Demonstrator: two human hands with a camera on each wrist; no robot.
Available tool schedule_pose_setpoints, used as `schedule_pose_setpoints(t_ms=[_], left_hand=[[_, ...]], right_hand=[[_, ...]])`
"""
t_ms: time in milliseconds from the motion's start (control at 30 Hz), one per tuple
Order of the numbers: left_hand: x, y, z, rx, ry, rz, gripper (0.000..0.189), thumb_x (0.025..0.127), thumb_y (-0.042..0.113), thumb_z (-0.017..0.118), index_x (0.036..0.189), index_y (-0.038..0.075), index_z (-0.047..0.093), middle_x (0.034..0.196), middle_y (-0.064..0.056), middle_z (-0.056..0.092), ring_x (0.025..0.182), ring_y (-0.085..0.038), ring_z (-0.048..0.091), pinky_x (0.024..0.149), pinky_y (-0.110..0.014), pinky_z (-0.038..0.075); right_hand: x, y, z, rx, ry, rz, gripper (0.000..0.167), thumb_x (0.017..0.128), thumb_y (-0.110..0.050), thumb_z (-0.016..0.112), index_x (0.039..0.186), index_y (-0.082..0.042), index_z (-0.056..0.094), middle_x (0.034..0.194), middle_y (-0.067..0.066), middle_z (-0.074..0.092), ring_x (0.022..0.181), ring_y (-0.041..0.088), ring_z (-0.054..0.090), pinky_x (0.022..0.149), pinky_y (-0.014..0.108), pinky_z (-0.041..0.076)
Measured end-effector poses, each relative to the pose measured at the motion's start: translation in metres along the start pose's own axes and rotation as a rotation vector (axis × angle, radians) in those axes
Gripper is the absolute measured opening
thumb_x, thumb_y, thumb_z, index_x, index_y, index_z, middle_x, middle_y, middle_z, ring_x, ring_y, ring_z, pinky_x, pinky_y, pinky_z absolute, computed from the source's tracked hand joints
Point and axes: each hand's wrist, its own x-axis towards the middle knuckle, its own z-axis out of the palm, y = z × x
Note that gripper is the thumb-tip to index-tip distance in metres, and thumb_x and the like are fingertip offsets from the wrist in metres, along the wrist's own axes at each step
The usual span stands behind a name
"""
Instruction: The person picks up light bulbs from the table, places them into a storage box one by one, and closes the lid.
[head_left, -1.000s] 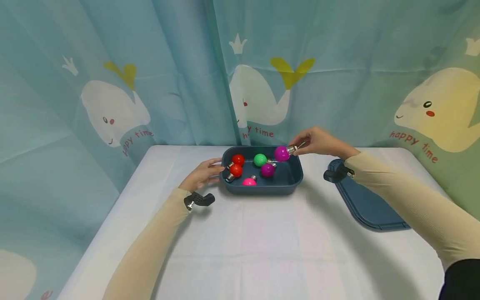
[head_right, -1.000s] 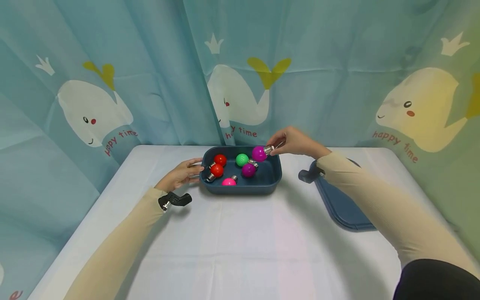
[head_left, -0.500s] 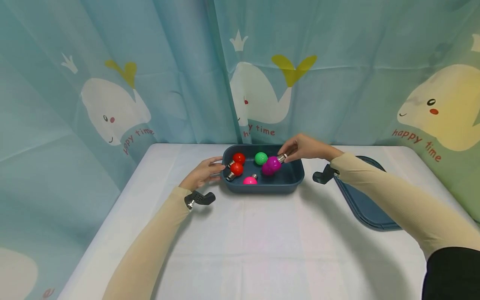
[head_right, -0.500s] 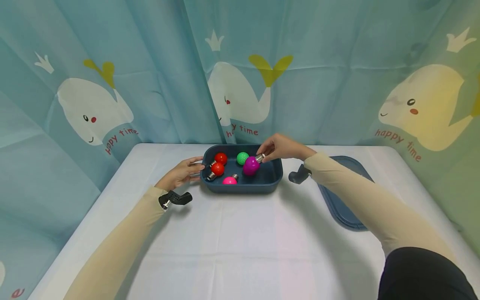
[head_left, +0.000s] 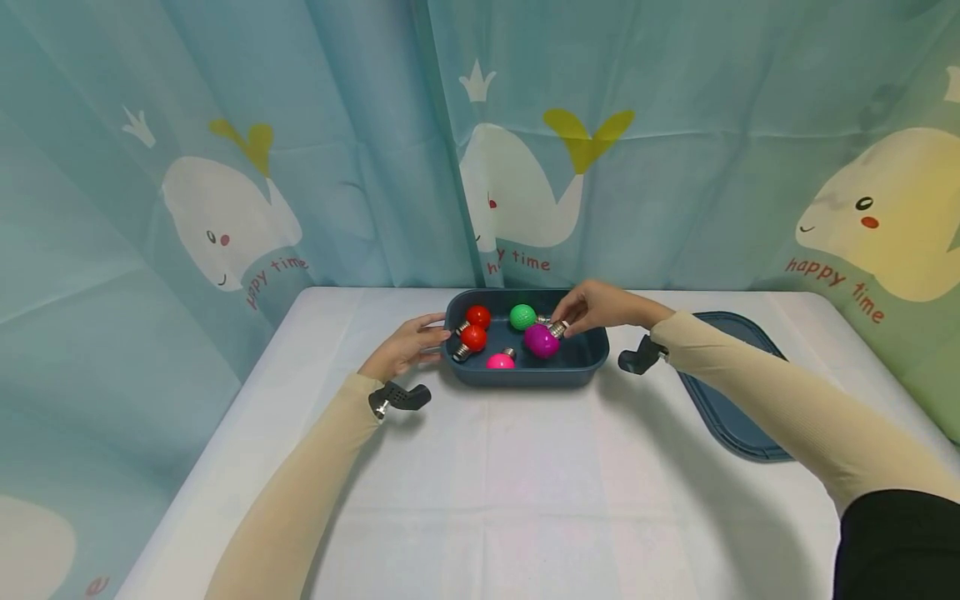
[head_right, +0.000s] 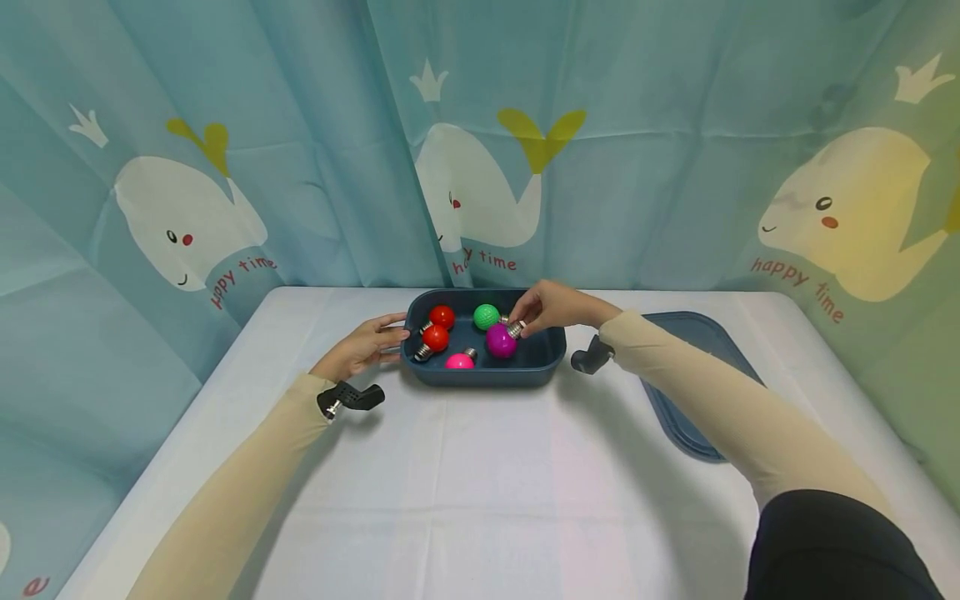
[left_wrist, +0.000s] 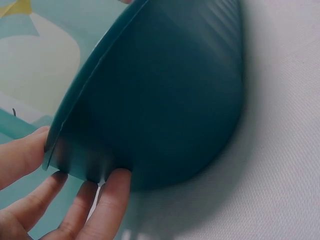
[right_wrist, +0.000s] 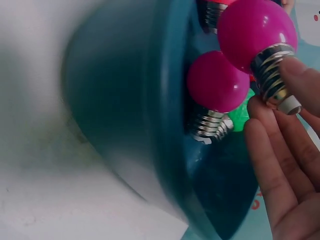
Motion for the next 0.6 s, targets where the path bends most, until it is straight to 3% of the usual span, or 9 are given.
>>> schedule_pose_setpoints(t_ms=[300, 600], left_hand=[[0.0010, -0.0010, -0.0002, 0.008, 0.010, -0.007, 0.060, 0.096, 0.012, 0.052, 0.149, 0.008, 0.024, 0.150, -0.018, 0.032, 0.133, -0.034, 0.039, 0.109, -0.049, 0.038], [0.0000, -0.0006, 0.0006, 0.003, 0.006, -0.002, 0.060, 0.096, 0.012, 0.053, 0.149, 0.008, 0.024, 0.150, -0.018, 0.031, 0.134, -0.034, 0.038, 0.110, -0.048, 0.037]], right_hand=[[0.0016, 0.0067, 0.0059, -0.001, -0.092, 0.045, 0.026, 0.080, -0.004, 0.071, 0.106, 0.001, 0.069, 0.108, 0.017, 0.069, 0.097, 0.023, 0.067, 0.082, 0.029, 0.058], [0.0026, 0.0101, 0.0096, -0.001, -0.137, 0.040, 0.026, 0.081, -0.003, 0.071, 0.106, 0.003, 0.068, 0.109, 0.019, 0.068, 0.097, 0.024, 0.067, 0.084, 0.032, 0.057]])
